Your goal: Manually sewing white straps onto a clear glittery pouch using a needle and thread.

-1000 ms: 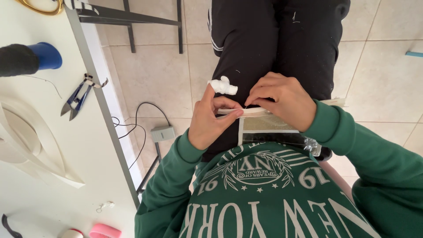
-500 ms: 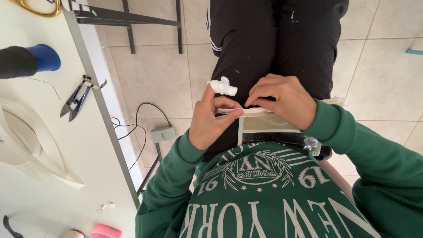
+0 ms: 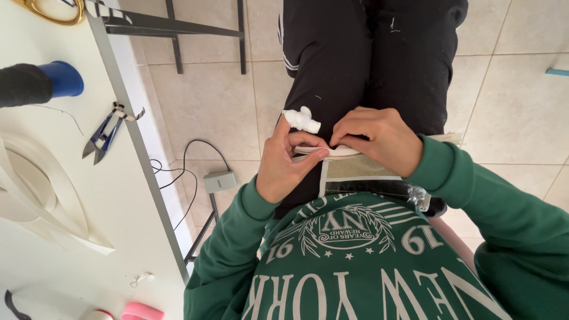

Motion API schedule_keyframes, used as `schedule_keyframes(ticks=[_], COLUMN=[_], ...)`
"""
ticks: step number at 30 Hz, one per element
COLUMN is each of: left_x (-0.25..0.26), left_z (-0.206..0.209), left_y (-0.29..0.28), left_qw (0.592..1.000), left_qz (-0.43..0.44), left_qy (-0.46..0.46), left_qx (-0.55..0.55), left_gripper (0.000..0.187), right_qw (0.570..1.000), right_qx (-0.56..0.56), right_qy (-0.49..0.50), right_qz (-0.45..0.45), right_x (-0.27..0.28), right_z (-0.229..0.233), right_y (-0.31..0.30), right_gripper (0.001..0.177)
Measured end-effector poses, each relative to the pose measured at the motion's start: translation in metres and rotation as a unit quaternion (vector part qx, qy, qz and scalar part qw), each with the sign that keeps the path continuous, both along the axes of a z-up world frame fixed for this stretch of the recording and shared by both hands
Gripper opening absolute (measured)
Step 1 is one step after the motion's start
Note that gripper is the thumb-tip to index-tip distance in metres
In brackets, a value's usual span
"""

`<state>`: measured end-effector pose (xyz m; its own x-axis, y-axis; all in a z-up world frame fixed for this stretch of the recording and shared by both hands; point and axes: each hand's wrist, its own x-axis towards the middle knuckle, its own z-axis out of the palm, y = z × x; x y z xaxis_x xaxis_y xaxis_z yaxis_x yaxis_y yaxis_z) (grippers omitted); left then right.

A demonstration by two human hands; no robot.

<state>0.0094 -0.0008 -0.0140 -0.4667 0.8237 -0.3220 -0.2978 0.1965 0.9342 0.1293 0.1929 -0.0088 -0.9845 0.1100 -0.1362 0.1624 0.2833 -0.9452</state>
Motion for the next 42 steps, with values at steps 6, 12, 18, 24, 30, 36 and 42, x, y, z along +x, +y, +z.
schedule_keyframes(ticks=[6, 12, 18, 24, 30, 36, 42], left_x=[0.001, 0.001, 0.002, 0.0, -0.002, 0.001, 0.006], left_z=[0.008, 0.022, 0.015, 0.021, 0.019, 0.01, 0.009], left_y=[0.001, 0.0, -0.001, 0.002, 0.002, 0.001, -0.001], left_qw=[1.0, 0.998, 0.999, 0.999, 0.999, 0.999, 0.999], left_qz=[0.01, 0.021, 0.027, 0.026, 0.026, 0.029, 0.033], left_qy=[0.017, 0.034, 0.0, 0.001, 0.004, 0.003, 0.022], left_qx=[-0.02, -0.039, -0.027, -0.027, -0.028, -0.026, -0.024], left_gripper=[0.046, 0.044, 0.045, 0.046, 0.043, 0.042, 0.043], right_qw=[0.999, 0.999, 0.998, 0.998, 0.999, 0.999, 0.999], right_qx=[0.009, -0.007, 0.007, 0.022, 0.018, 0.01, -0.014], right_qy=[0.044, 0.044, 0.061, 0.058, 0.046, 0.036, 0.033], right_qz=[-0.007, -0.012, -0.009, -0.014, -0.017, -0.018, -0.011], right_x=[0.002, 0.001, -0.001, -0.001, -0.001, -0.001, -0.001], right_z=[0.001, 0.008, 0.003, 0.004, 0.002, 0.004, 0.004], right_y=[-0.002, -0.006, -0.003, 0.001, 0.001, 0.002, 0.002], right_gripper=[0.012, 0.014, 0.014, 0.013, 0.013, 0.013, 0.014])
